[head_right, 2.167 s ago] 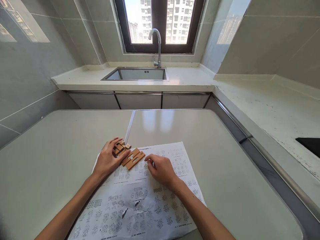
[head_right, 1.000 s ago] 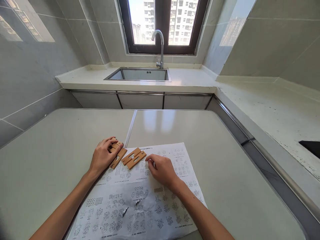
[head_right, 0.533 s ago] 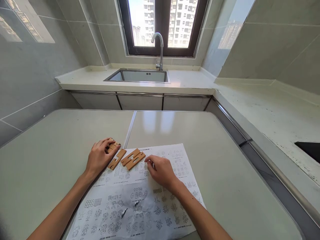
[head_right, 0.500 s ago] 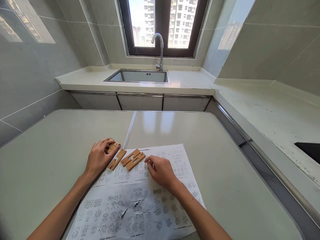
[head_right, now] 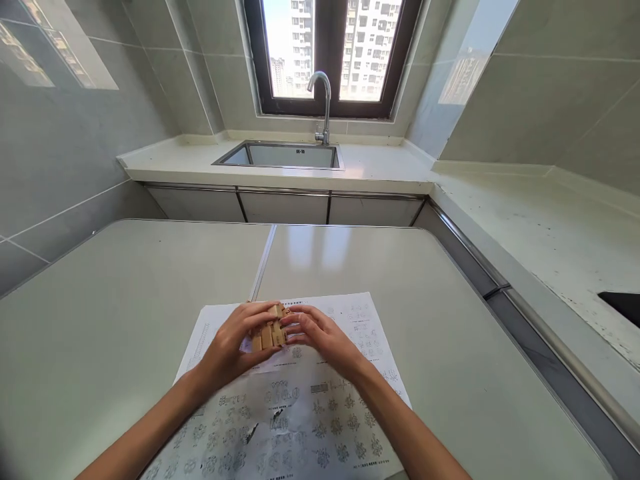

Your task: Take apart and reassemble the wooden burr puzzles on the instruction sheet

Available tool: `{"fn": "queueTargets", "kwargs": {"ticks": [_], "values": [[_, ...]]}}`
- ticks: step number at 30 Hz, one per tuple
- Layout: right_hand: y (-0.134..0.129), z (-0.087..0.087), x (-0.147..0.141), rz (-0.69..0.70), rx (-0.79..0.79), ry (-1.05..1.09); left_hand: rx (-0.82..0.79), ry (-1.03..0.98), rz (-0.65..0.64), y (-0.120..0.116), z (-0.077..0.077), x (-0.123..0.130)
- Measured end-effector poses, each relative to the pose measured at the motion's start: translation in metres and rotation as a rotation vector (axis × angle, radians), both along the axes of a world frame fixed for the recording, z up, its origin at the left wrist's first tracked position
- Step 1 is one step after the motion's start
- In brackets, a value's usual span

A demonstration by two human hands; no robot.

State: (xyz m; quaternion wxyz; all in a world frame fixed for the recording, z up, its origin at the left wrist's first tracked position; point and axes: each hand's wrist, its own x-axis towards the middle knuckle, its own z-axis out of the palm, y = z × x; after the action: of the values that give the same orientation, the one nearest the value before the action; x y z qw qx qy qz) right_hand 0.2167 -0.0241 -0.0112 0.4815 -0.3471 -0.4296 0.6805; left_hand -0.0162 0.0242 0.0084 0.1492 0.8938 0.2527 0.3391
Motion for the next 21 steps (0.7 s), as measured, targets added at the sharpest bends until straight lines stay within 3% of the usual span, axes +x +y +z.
{"fn": "queueTargets", "kwargs": {"ticks": [4,7,14,21], "values": [[-0.005,0.005,-0.005,0.251,-0.121,0.231,0.048,0.014,-0.16,-0.008,-0.006,0.008],[-0.008,0.0,-0.01,0.287,-0.163,0.283,0.023,0.04,-0.203,-0.009,-0.012,0.008],[-0.008,-0.005,-0.01,0.24,-0.203,0.303,-0.116,0.052,-0.105,-0.006,-0.021,0.004],[-0.004,-0.004,-0.002,0.168,-0.207,0.289,-0.276,0.004,0.086,-0.007,-0.015,0.004]]}}
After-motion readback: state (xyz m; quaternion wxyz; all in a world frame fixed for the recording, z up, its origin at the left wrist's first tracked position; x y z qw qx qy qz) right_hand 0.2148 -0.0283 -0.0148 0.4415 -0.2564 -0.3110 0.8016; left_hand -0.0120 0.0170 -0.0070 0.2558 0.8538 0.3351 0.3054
